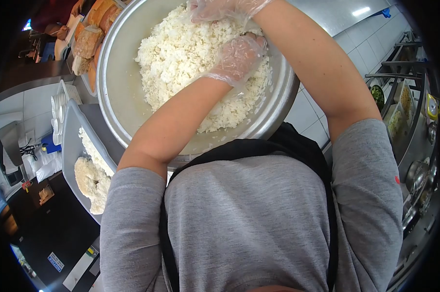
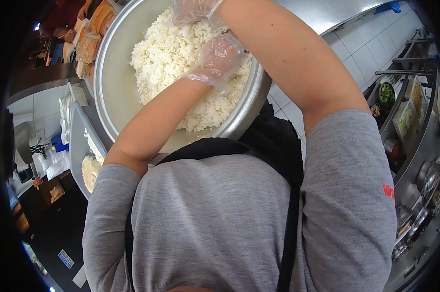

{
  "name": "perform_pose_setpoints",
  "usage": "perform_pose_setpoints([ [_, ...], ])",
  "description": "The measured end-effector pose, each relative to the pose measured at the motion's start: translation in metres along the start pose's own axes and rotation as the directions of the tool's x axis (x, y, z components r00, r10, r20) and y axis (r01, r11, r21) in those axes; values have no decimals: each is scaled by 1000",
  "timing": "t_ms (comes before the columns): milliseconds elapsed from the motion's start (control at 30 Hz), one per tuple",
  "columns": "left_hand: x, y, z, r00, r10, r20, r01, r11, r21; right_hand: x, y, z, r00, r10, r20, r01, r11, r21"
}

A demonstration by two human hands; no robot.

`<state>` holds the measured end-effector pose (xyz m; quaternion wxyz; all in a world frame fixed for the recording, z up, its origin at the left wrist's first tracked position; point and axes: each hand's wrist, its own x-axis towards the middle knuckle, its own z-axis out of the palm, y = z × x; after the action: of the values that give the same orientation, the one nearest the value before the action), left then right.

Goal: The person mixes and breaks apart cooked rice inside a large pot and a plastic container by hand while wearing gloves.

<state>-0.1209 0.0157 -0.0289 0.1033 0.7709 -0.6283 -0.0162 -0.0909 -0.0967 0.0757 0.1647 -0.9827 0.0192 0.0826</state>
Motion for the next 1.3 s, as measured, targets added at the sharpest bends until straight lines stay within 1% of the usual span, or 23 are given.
perform_pose_setpoints([
  [67,-2,-4,-2,999,-14,33,14,1000,-7,3,0,1,1000,-7,0,7,1000,-4],
  [133,-6,-18,-2,939,335,-80,-320,934,162,4,1,1,1000,-12,3,12,1000,-10],
  [167,-10,-23,-2,939,334,-83,-318,934,165,4,1,1,1000,-13,3,13,1000,-14],
  [200,-17,-21,-14,930,360,70,-366,906,211,6,3,2,1000,-13,4,13,1000,-15],
  [267,-26,-12,-39,902,367,227,-418,874,249,9,4,5,1000,-18,15,19,999,-35],
  [300,-26,-4,-58,885,155,439,-201,978,58,8,2,3,1000,-20,14,21,999,-33],
  [333,-29,1,-68,756,-11,654,78,994,-74,6,2,0,1000,-5,28,5,1000,-21],
  [367,-37,-2,-67,755,-13,655,81,994,-73,3,-1,-3,999,10,43,-10,1000,-11],
  [433,-53,-12,-67,757,104,645,-64,994,-86,-2,-8,-10,998,23,51,-22,1000,-12],
  [567,-50,-16,-69,829,130,543,-56,987,-151,3,-3,-4,999,1,35,-2,1000,22],
  [633,-36,-18,-52,952,184,245,-135,970,-202,2,-4,-5,999,3,45,-3,1000,14],
  [667,-29,-10,-44,951,188,245,-139,969,-205,0,-4,-6,998,8,57,-8,1000,4],
  [733,-13,8,-37,906,42,422,-68,997,45,-5,-4,-8,999,7,32,-8,1000,7],
  [867,-7,-7,-26,896,25,444,-73,993,93,-11,-9,-10,999,28,24,-29,998,51],
  [900,-9,-10,-21,958,62,280,-71,997,24,-7,-6,-8,999,32,20,-33,998,48],
  [967,-6,-21,-12,991,87,99,-83,996,-45,2,0,-2,1000,-4,31,3,1000,23],
  [1033,1,-25,-23,908,124,401,-143,990,17,3,-2,-3,1000,-11,25,11,1000,28],
  [1067,6,-23,-27,909,123,398,-141,990,16,4,-2,-3,1000,-17,22,16,999,37],
  [1133,17,-16,-35,799,52,598,-88,996,31,7,-2,-1,999,-10,32,10,1000,23],
  [1167,14,-18,-30,801,53,596,-88,996,31,8,-2,0,999,-3,39,3,1000,14],
  [1233,7,-22,-25,897,139,420,-117,990,-78,8,-2,0,1000,2,24,-2,1000,14],
  [1267,8,-21,-21,897,142,419,-121,990,-77,7,-2,0,1000,6,10,-6,1000,17],
  [1300,7,-10,-30,855,89,512,-65,996,-66,6,-1,0,1000,7,8,-7,1000,16],
])
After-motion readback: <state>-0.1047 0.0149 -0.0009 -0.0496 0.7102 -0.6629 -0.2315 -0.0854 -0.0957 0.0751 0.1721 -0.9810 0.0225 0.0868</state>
